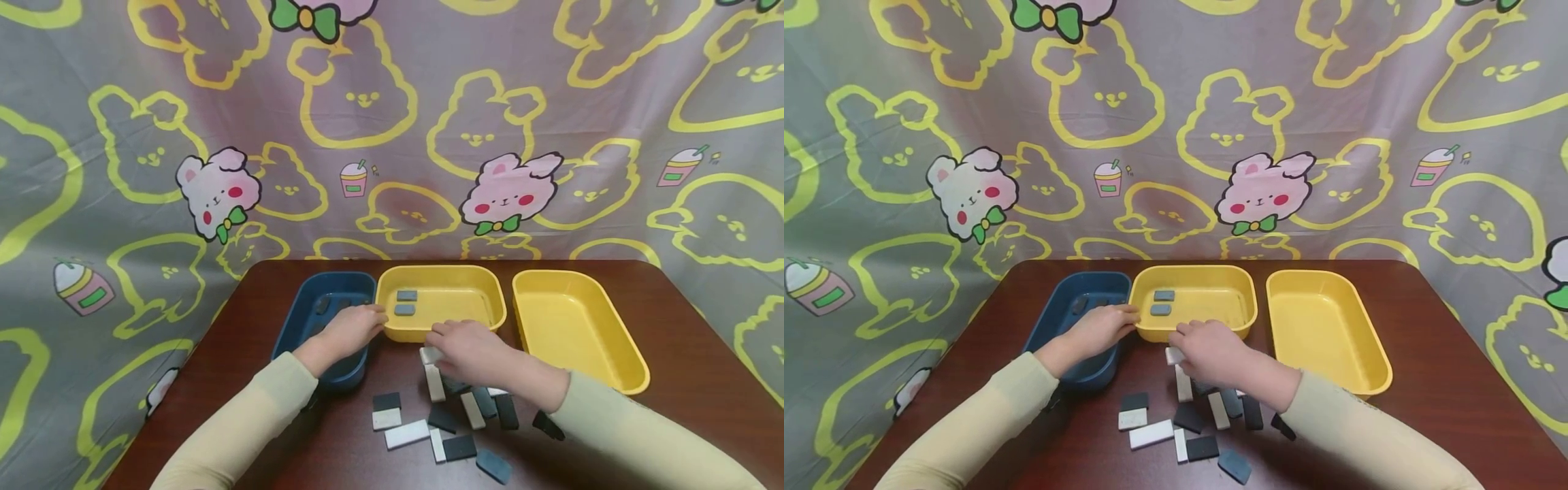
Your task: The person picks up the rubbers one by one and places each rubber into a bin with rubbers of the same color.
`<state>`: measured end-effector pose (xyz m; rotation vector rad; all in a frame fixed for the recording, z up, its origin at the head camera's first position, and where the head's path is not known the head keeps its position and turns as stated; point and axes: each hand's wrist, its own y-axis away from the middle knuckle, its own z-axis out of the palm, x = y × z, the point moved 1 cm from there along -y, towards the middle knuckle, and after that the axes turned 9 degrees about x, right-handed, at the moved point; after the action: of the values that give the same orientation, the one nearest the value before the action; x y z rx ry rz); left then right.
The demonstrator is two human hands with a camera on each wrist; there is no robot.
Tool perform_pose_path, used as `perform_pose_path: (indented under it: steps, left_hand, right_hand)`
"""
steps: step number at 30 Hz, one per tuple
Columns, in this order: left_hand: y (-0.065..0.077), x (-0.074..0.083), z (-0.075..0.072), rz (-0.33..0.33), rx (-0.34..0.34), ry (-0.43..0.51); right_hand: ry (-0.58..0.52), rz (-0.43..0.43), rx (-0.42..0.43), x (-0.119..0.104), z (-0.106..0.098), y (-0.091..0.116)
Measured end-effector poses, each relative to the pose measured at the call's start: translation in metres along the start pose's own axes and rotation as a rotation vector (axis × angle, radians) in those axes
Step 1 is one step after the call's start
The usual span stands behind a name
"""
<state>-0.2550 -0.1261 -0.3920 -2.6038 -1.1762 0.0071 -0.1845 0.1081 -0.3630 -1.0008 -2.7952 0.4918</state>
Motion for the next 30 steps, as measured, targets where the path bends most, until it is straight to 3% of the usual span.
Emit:
perform_pose_path:
  steps: [8, 12, 16, 23, 30]
  left_hand:
    - [0.0, 0.001, -0.004, 0.028, 0.0, -0.088]
    - [-0.003, 0.004, -0.01, -0.004, -0.036, -0.129]
    - [-0.011, 0.01, -0.017, -0.048, -0.048, -0.112]
    - [-0.03, 0.04, -0.028, 0.03, -0.027, -0.133]
    - [-0.043, 0.082, -0.022, 0.155, -0.036, -0.124]
  right_hand:
    - [0.056, 0.101, 0.066, 0.031, -0.035, 0.02]
    - [0.069, 0.175, 0.075, 0.052, -0.049, 0.027]
    - [0.065, 0.253, 0.058, 0.072, -0.059, 0.034]
    - [0.069, 0.344, 0.064, 0.104, -0.066, 0.046]
    - [0.101, 0.463, 0.022, 0.133, -0.064, 0.055]
